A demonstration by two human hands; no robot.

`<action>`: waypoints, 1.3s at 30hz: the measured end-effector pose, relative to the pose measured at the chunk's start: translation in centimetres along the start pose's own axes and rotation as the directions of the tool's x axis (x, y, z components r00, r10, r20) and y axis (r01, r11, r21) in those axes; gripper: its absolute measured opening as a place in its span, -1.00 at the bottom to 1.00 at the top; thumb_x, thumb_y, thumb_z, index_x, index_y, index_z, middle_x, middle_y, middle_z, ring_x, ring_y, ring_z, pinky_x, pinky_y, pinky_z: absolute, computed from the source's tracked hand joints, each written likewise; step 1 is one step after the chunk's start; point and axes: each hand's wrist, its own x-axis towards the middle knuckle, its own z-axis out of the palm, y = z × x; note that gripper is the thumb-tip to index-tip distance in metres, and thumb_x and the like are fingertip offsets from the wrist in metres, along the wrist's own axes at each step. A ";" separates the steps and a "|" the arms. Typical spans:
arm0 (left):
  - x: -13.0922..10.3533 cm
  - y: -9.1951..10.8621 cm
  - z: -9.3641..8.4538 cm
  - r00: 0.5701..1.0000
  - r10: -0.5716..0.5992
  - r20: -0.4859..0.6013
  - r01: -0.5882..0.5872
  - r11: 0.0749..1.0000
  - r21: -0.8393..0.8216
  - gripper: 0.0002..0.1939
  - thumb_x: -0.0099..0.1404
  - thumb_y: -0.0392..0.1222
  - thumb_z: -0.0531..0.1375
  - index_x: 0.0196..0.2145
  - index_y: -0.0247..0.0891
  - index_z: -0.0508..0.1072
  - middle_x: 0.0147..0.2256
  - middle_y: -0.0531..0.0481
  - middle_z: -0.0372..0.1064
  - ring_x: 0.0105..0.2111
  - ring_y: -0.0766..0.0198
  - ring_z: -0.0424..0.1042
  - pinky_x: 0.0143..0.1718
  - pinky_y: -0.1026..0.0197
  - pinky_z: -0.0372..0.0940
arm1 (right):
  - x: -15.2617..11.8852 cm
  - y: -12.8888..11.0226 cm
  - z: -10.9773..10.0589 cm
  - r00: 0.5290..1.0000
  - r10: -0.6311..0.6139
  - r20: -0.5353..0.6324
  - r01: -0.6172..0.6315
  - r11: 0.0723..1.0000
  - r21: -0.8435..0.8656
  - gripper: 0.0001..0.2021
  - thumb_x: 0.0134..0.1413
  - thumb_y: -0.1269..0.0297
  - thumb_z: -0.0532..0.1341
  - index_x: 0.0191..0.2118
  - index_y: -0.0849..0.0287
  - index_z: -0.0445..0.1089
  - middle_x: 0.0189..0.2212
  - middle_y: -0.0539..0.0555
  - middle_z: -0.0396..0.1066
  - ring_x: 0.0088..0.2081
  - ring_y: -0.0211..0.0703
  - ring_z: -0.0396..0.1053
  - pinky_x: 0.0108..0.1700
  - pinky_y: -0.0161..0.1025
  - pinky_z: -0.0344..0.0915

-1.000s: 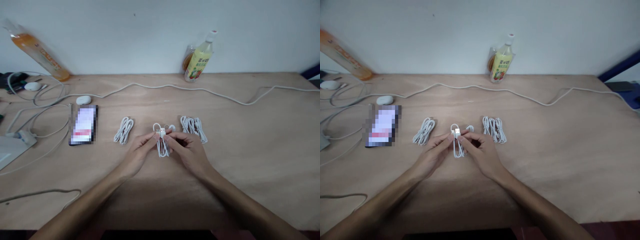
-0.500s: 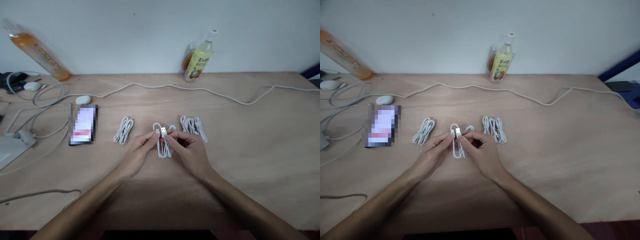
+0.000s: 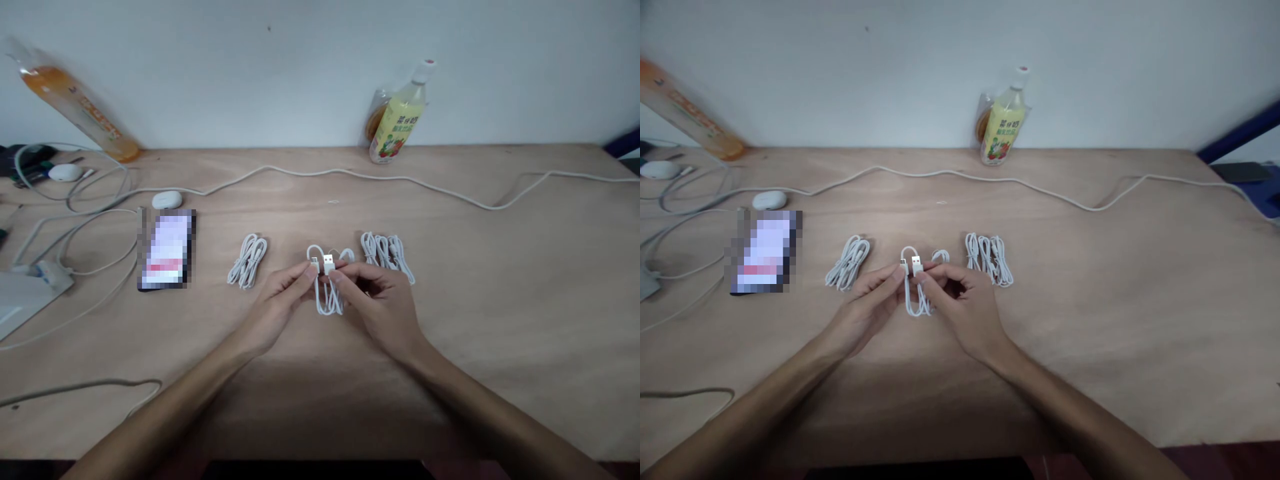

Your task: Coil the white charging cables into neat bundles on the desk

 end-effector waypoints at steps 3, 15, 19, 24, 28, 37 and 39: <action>0.0 0.0 -0.1 1.000 0.003 -0.001 -0.003 1.000 0.008 -0.59 0.55 0.10 0.26 0.08 -0.22 0.72 0.14 -0.24 0.62 0.19 -0.13 0.52 0.23 -0.12 0.38 | 0.0 0.1 0.0 1.000 0.008 -0.006 -0.008 1.000 -0.011 -0.81 0.19 0.16 0.38 -0.42 0.06 0.68 -0.39 0.05 0.65 -0.42 -0.17 0.44 -0.40 -0.23 0.34; 0.0 -0.1 0.0 1.000 -0.005 -0.004 0.005 1.000 0.011 -0.57 0.55 0.11 0.26 0.10 -0.23 0.71 0.12 -0.26 0.63 0.17 -0.13 0.53 0.22 -0.14 0.38 | 0.0 0.1 0.0 1.000 0.002 -0.007 -0.002 1.000 -0.014 -0.80 0.18 0.17 0.38 -0.44 0.05 0.67 -0.42 0.04 0.64 -0.45 -0.20 0.42 -0.41 -0.23 0.34; 0.0 -0.1 -0.1 1.000 -0.001 -0.006 0.001 1.000 0.004 -0.60 0.55 0.09 0.26 0.08 -0.22 0.72 0.14 -0.25 0.62 0.17 -0.13 0.53 0.22 -0.13 0.39 | 0.0 0.1 0.1 1.000 0.000 -0.007 0.000 1.000 0.003 -0.81 0.18 0.18 0.38 -0.44 0.05 0.67 -0.41 0.04 0.65 -0.42 -0.18 0.46 -0.39 -0.23 0.35; 0.0 -0.2 -0.1 1.000 0.002 -0.010 -0.002 1.000 -0.003 -0.62 0.54 0.09 0.28 0.06 -0.22 0.73 0.15 -0.25 0.62 0.18 -0.13 0.53 0.22 -0.12 0.39 | 0.0 0.2 0.0 1.000 0.006 -0.005 -0.006 1.000 -0.028 -0.80 0.19 0.16 0.39 -0.44 0.05 0.67 -0.39 0.05 0.66 -0.43 -0.18 0.43 -0.42 -0.23 0.32; 0.0 -0.2 -0.1 1.000 0.000 -0.008 0.000 1.000 0.000 -0.60 0.54 0.10 0.28 0.08 -0.22 0.72 0.14 -0.26 0.62 0.19 -0.15 0.52 0.24 -0.15 0.37 | 0.0 0.2 0.0 1.000 0.002 -0.004 -0.002 1.000 -0.021 -0.81 0.18 0.16 0.39 -0.42 0.05 0.68 -0.37 0.05 0.67 -0.41 -0.17 0.45 -0.40 -0.22 0.36; 0.1 -0.2 0.0 1.000 0.003 -0.005 -0.003 1.000 -0.009 -0.62 0.53 0.09 0.29 0.05 -0.21 0.73 0.16 -0.24 0.61 0.21 -0.15 0.51 0.24 -0.14 0.37 | -0.1 0.2 0.1 1.000 -0.002 -0.015 0.002 1.000 -0.007 -0.80 0.17 0.17 0.39 -0.45 0.05 0.66 -0.38 0.05 0.66 -0.46 -0.20 0.38 -0.44 -0.23 0.27; 0.0 -0.1 0.0 1.000 0.002 -0.009 -0.002 1.000 -0.005 -0.61 0.52 0.10 0.30 0.05 -0.21 0.73 0.16 -0.24 0.62 0.22 -0.15 0.51 0.26 -0.15 0.36 | 0.0 0.2 0.1 1.000 -0.002 -0.016 0.002 1.000 -0.008 -0.80 0.17 0.17 0.39 -0.45 0.05 0.66 -0.39 0.05 0.66 -0.46 -0.21 0.38 -0.45 -0.23 0.27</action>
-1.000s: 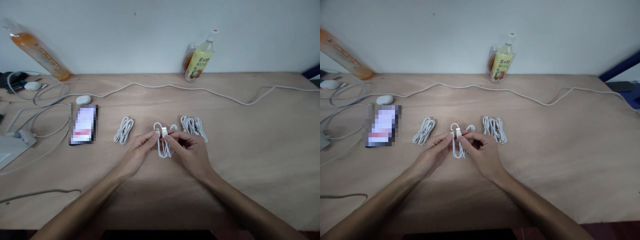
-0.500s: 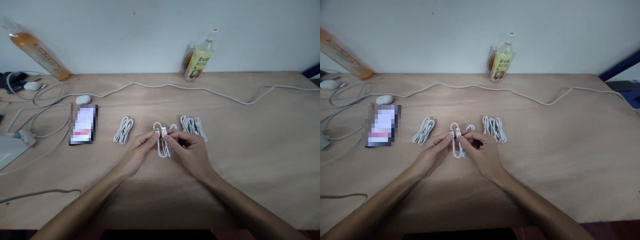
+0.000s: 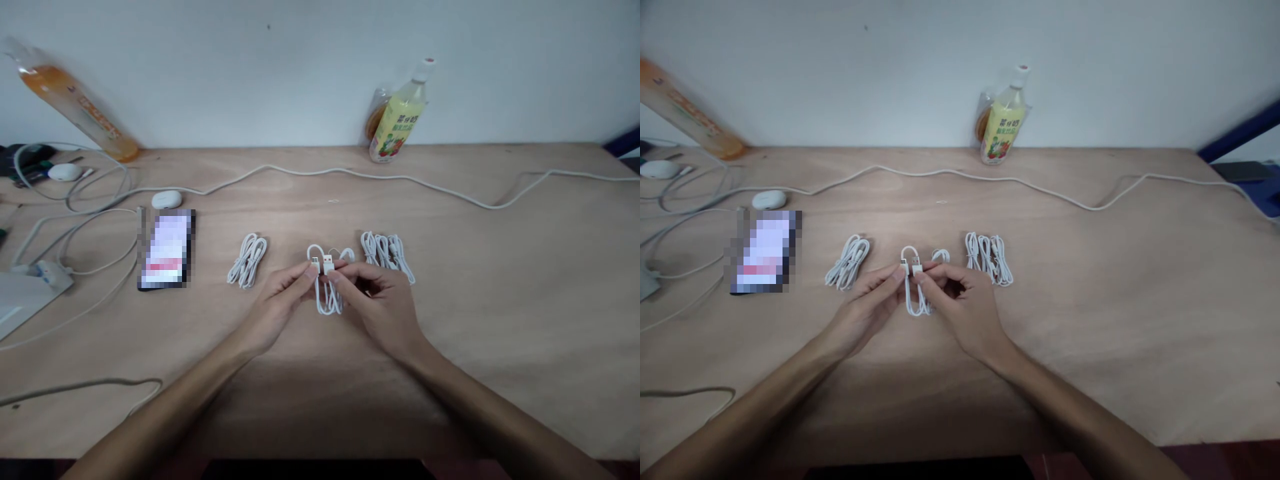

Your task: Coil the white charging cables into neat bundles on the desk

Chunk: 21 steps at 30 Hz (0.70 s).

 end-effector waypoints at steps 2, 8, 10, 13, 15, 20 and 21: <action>0.0 0.1 0.1 1.000 -0.002 -0.005 0.002 1.000 0.005 -0.60 0.51 0.11 0.31 0.06 -0.22 0.73 0.15 -0.25 0.62 0.22 -0.16 0.50 0.26 -0.15 0.35 | 0.0 -0.1 0.0 1.000 0.001 0.007 -0.001 1.000 -0.002 -0.79 0.18 0.16 0.38 -0.45 0.05 0.67 -0.41 0.04 0.65 -0.46 -0.20 0.40 -0.44 -0.23 0.29; -0.1 0.1 0.0 1.000 -0.013 -0.005 0.013 1.000 0.000 -0.60 0.51 0.12 0.31 0.04 -0.22 0.74 0.17 -0.25 0.61 0.23 -0.16 0.50 0.27 -0.15 0.35 | 0.0 -0.1 0.0 1.000 0.000 0.005 0.000 1.000 0.007 -0.80 0.17 0.19 0.39 -0.45 0.05 0.67 -0.42 0.04 0.65 -0.45 -0.20 0.43 -0.44 -0.24 0.31; -0.1 0.0 -0.1 1.000 -0.012 -0.004 0.012 1.000 -0.001 -0.60 0.51 0.12 0.31 0.05 -0.22 0.73 0.17 -0.25 0.61 0.23 -0.16 0.50 0.27 -0.15 0.35 | 0.0 -0.1 0.0 1.000 -0.001 0.004 0.001 1.000 0.016 -0.81 0.17 0.19 0.39 -0.45 0.05 0.67 -0.43 0.03 0.64 -0.46 -0.21 0.42 -0.43 -0.25 0.31; 0.0 0.0 -0.1 1.000 -0.008 -0.001 0.008 1.000 0.003 -0.59 0.52 0.11 0.29 0.07 -0.23 0.73 0.18 -0.25 0.61 0.24 -0.16 0.49 0.28 -0.17 0.34 | 0.0 0.0 0.1 1.000 -0.007 -0.001 0.007 0.999 0.031 -0.82 0.16 0.20 0.40 -0.45 0.06 0.67 -0.42 0.03 0.65 -0.47 -0.22 0.41 -0.44 -0.26 0.31; 0.0 -0.1 -0.1 1.000 -0.006 0.002 0.006 1.000 0.003 -0.60 0.52 0.11 0.29 0.07 -0.22 0.73 0.18 -0.25 0.61 0.25 -0.16 0.49 0.29 -0.17 0.33 | 0.0 0.0 0.1 1.000 -0.013 -0.006 0.014 0.999 0.035 -0.83 0.15 0.21 0.40 -0.45 0.06 0.67 -0.41 0.04 0.66 -0.46 -0.22 0.42 -0.45 -0.27 0.30; 0.0 0.0 -0.1 1.000 -0.002 -0.005 0.002 1.000 -0.003 -0.62 0.51 0.12 0.32 0.04 -0.19 0.74 0.17 -0.22 0.61 0.24 -0.15 0.49 0.28 -0.14 0.35 | 0.0 0.0 0.0 1.000 -0.014 0.002 0.014 0.999 0.034 -0.82 0.15 0.20 0.40 -0.45 0.05 0.68 -0.42 0.03 0.65 -0.44 -0.21 0.43 -0.43 -0.26 0.31; 0.0 0.0 -0.1 1.000 -0.003 -0.008 0.003 1.000 0.002 -0.62 0.51 0.11 0.32 0.04 -0.19 0.74 0.17 -0.22 0.61 0.24 -0.15 0.49 0.28 -0.14 0.35 | 0.0 0.0 0.0 1.000 -0.012 0.003 0.012 1.000 0.027 -0.82 0.16 0.19 0.40 -0.45 0.06 0.68 -0.45 0.03 0.63 -0.46 -0.21 0.41 -0.44 -0.26 0.30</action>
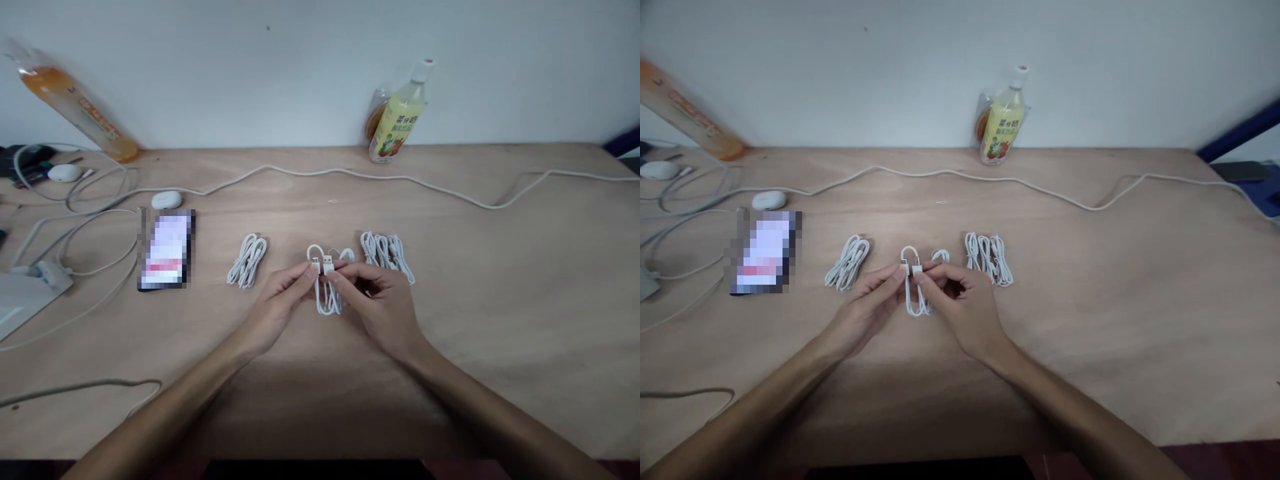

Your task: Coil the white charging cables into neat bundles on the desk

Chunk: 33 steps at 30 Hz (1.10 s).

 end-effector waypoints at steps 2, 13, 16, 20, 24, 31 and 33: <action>0.0 0.0 0.0 1.000 0.001 -0.001 -0.001 1.000 0.012 -0.62 0.51 0.12 0.32 0.04 -0.19 0.74 0.17 -0.21 0.62 0.23 -0.14 0.50 0.27 -0.13 0.36 | 0.0 0.0 0.0 1.000 0.003 0.001 -0.003 1.000 -0.012 -0.81 0.16 0.18 0.39 -0.45 0.06 0.68 -0.48 0.03 0.60 -0.47 -0.21 0.39 -0.45 -0.26 0.27; 0.0 -0.2 -0.1 1.000 0.019 0.010 -0.019 0.999 0.043 -0.59 0.52 0.13 0.29 0.07 -0.20 0.73 0.15 -0.22 0.62 0.20 -0.13 0.52 0.24 -0.13 0.39 | 0.0 0.1 0.1 1.000 0.012 -0.006 -0.012 1.000 -0.020 -0.79 0.16 0.16 0.39 -0.46 0.06 0.67 -0.48 0.03 0.59 -0.48 -0.23 0.35 -0.46 -0.26 0.24; 0.0 -0.2 -0.1 1.000 0.021 0.012 -0.021 0.998 0.053 -0.58 0.52 0.14 0.29 0.08 -0.20 0.73 0.15 -0.22 0.62 0.20 -0.13 0.52 0.23 -0.13 0.39 | 0.0 0.0 0.1 1.000 0.010 -0.006 -0.010 1.000 -0.015 -0.80 0.15 0.17 0.38 -0.46 0.06 0.67 -0.42 0.04 0.64 -0.45 -0.21 0.39 -0.44 -0.26 0.27; 0.0 -0.2 -0.1 1.000 0.021 0.009 -0.022 0.998 0.062 -0.59 0.53 0.12 0.29 0.09 -0.19 0.72 0.15 -0.21 0.62 0.21 -0.12 0.52 0.24 -0.12 0.39 | 0.0 0.0 0.1 1.000 0.017 -0.012 -0.018 1.000 -0.015 -0.80 0.15 0.17 0.38 -0.46 0.06 0.67 -0.41 0.05 0.66 -0.46 -0.22 0.38 -0.45 -0.26 0.26; 0.0 -0.2 -0.2 1.000 0.019 0.012 -0.020 0.997 0.068 -0.58 0.53 0.13 0.28 0.10 -0.19 0.71 0.16 -0.21 0.62 0.22 -0.13 0.51 0.24 -0.13 0.40 | 0.0 0.0 0.1 1.000 0.012 -0.006 -0.012 1.000 -0.019 -0.80 0.16 0.17 0.38 -0.46 0.06 0.66 -0.42 0.05 0.65 -0.44 -0.20 0.41 -0.43 -0.25 0.28; 0.0 -0.1 0.0 1.000 0.021 0.003 -0.021 0.997 0.075 -0.57 0.52 0.14 0.28 0.06 -0.23 0.73 0.13 -0.22 0.63 0.19 -0.12 0.52 0.22 -0.10 0.40 | 0.0 0.0 0.1 1.000 0.015 0.000 -0.015 1.000 -0.023 -0.78 0.18 0.16 0.38 -0.46 0.08 0.65 -0.50 0.02 0.58 -0.48 -0.23 0.36 -0.44 -0.26 0.27; 0.0 0.0 0.1 1.000 0.027 0.009 -0.028 0.996 0.087 -0.57 0.53 0.13 0.28 0.06 -0.24 0.72 0.11 -0.22 0.64 0.17 -0.11 0.54 0.21 -0.10 0.41 | 0.0 -0.1 0.1 1.000 0.015 0.007 -0.015 1.000 -0.020 -0.78 0.18 0.16 0.38 -0.46 0.09 0.64 -0.53 0.00 0.55 -0.51 -0.25 0.33 -0.46 -0.27 0.26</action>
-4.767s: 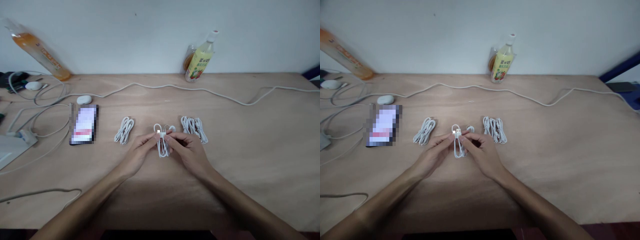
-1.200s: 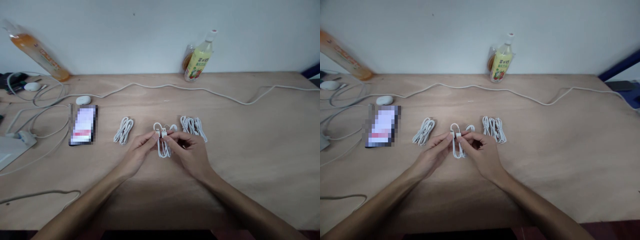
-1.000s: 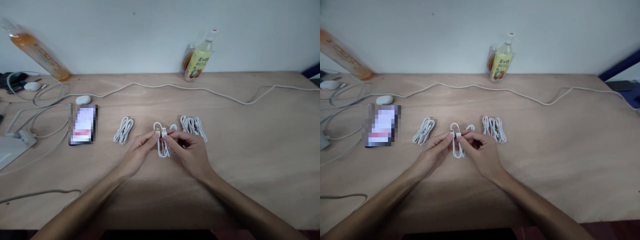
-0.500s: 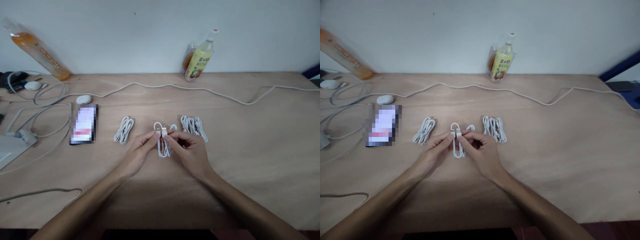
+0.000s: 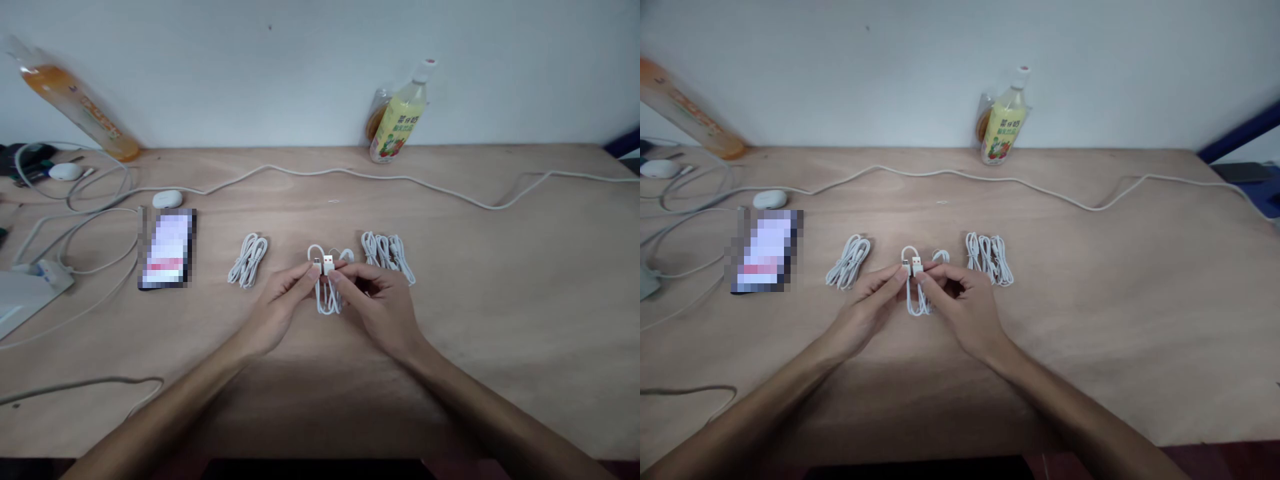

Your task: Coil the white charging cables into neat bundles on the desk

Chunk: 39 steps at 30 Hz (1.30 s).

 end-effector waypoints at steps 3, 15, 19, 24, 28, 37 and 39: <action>0.0 0.1 0.0 1.000 0.007 0.006 -0.007 1.000 0.007 -0.58 0.53 0.13 0.27 0.04 -0.25 0.73 0.08 -0.22 0.65 0.15 -0.10 0.55 0.19 -0.09 0.42 | 0.0 -0.2 0.0 1.000 -0.004 0.010 0.004 1.000 0.012 -0.79 0.18 0.17 0.37 -0.45 0.09 0.64 -0.49 0.01 0.58 -0.50 -0.25 0.36 -0.43 -0.27 0.31; 0.0 0.2 0.1 1.000 0.008 -0.001 -0.008 1.000 0.015 -0.62 0.56 0.08 0.25 0.01 -0.25 0.73 0.04 -0.21 0.66 0.13 -0.08 0.55 0.18 -0.08 0.40 | 0.0 -0.2 0.0 1.000 0.012 0.009 -0.012 1.000 0.009 -0.80 0.17 0.18 0.37 -0.45 0.09 0.63 -0.51 0.00 0.55 -0.50 -0.24 0.34 -0.44 -0.27 0.28; 0.0 0.3 0.2 1.000 -0.001 -0.007 0.001 1.000 0.024 -0.59 0.55 0.10 0.26 0.00 -0.27 0.73 0.03 -0.23 0.66 0.13 -0.10 0.55 0.19 -0.09 0.40 | 0.0 -0.2 0.0 1.000 0.002 0.012 -0.002 1.000 0.014 -0.78 0.17 0.17 0.37 -0.47 0.09 0.62 -0.56 -0.02 0.49 -0.50 -0.24 0.33 -0.44 -0.27 0.28; 0.0 0.3 0.1 1.000 0.005 -0.002 -0.005 1.000 0.027 -0.59 0.55 0.10 0.25 0.02 -0.25 0.73 0.07 -0.23 0.65 0.15 -0.09 0.54 0.21 -0.09 0.39 | 0.0 -0.2 0.0 1.000 0.000 0.007 0.000 1.000 0.011 -0.78 0.16 0.16 0.38 -0.47 0.09 0.61 -0.58 -0.03 0.46 -0.52 -0.25 0.29 -0.46 -0.27 0.25; 0.0 0.2 -0.1 1.000 0.000 0.003 0.000 1.000 0.025 -0.57 0.54 0.13 0.26 0.06 -0.25 0.72 0.07 -0.23 0.65 0.15 -0.11 0.54 0.19 -0.09 0.41 | 0.1 -0.2 0.0 1.000 -0.002 0.006 0.002 1.000 0.008 -0.78 0.17 0.17 0.37 -0.46 0.10 0.63 -0.58 -0.03 0.48 -0.53 -0.26 0.30 -0.46 -0.28 0.25; -0.1 0.1 0.0 1.000 -0.001 -0.003 0.002 1.000 0.014 -0.59 0.55 0.10 0.26 0.05 -0.23 0.72 0.07 -0.22 0.65 0.13 -0.09 0.56 0.20 -0.09 0.41 | 0.1 -0.1 0.0 1.000 -0.007 0.008 0.007 1.000 -0.003 -0.77 0.18 0.17 0.37 -0.48 0.07 0.61 -0.58 -0.03 0.47 -0.52 -0.24 0.31 -0.46 -0.26 0.27; -0.1 0.1 -0.1 1.000 -0.004 -0.004 0.004 1.000 0.010 -0.59 0.54 0.11 0.26 0.06 -0.23 0.72 0.07 -0.22 0.65 0.13 -0.10 0.56 0.20 -0.10 0.41 | 0.1 -0.2 0.0 1.000 -0.005 0.012 0.005 1.000 0.003 -0.77 0.18 0.18 0.37 -0.48 0.07 0.61 -0.58 -0.03 0.48 -0.52 -0.24 0.32 -0.46 -0.26 0.27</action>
